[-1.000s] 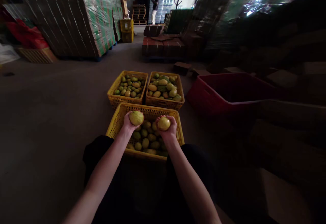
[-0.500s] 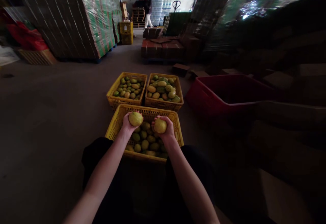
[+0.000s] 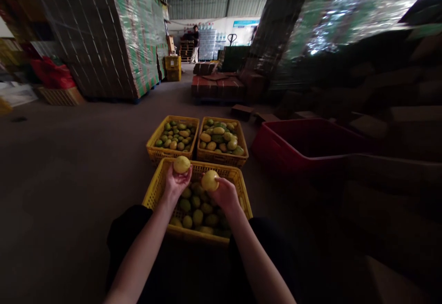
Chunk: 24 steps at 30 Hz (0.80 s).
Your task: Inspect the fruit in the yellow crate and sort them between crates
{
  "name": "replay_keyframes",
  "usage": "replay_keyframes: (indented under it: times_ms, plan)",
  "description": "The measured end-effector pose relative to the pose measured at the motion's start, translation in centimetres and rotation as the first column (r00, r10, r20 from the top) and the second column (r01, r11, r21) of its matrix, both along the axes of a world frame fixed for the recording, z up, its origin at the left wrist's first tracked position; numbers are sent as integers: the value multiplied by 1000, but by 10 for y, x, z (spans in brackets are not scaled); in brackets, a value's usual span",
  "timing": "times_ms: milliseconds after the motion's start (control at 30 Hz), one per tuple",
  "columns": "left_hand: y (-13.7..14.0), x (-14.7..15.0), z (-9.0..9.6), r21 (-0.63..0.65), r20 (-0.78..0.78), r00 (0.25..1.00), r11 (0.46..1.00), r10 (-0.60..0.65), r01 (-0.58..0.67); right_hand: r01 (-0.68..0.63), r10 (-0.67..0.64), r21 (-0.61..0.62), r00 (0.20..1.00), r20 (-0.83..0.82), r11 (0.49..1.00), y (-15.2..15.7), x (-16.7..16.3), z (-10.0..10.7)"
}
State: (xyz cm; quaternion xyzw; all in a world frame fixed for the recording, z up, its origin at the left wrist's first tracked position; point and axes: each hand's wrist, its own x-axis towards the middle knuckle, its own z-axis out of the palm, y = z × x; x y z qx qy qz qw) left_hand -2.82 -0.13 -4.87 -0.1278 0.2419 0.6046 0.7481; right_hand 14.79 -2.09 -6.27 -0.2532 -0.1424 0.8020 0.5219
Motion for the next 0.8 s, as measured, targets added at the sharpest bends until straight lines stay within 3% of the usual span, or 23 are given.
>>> replay_keyframes:
  times_ms: [100, 167, 333, 433, 533, 633, 700, 800]
  plan:
    - [-3, -2, 3, 147, 144, 989, 989, -34, 12, 54, -55, -28, 997, -47, 998, 1, -1, -3]
    - [-6, -5, 5, 225, 162, 987, 974, -12, -26, 90, -94, -52, 993, -74, 995, 1, -2, -6]
    - [-8, -13, 12, 184, 150, 988, 983, -24, -4, 83, -91, -65, 988, -128, 994, -3, -1, -7]
    - [-8, -15, 15, 155, 47, 998, 987, -42, 34, 75, -78, -39, 992, -100, 996, -4, 0, -3]
    - [-7, -11, 15, 199, -194, 981, 978, -18, 57, 89, -89, -19, 996, -10, 996, -1, 1, -1]
    - [-9, -3, 10, 265, -478, 878, 955, 8, 136, 138, -142, 38, 979, 149, 990, 4, 0, -5]
    - [-12, 3, 4, 309, -670, 739, 932, 70, 192, 189, -229, 162, 931, 283, 968, 4, 0, -11]
    - [-16, 7, -6, 386, -841, 514, 855, 171, 346, 201, -392, 419, 807, 441, 886, 1, 1, -16]
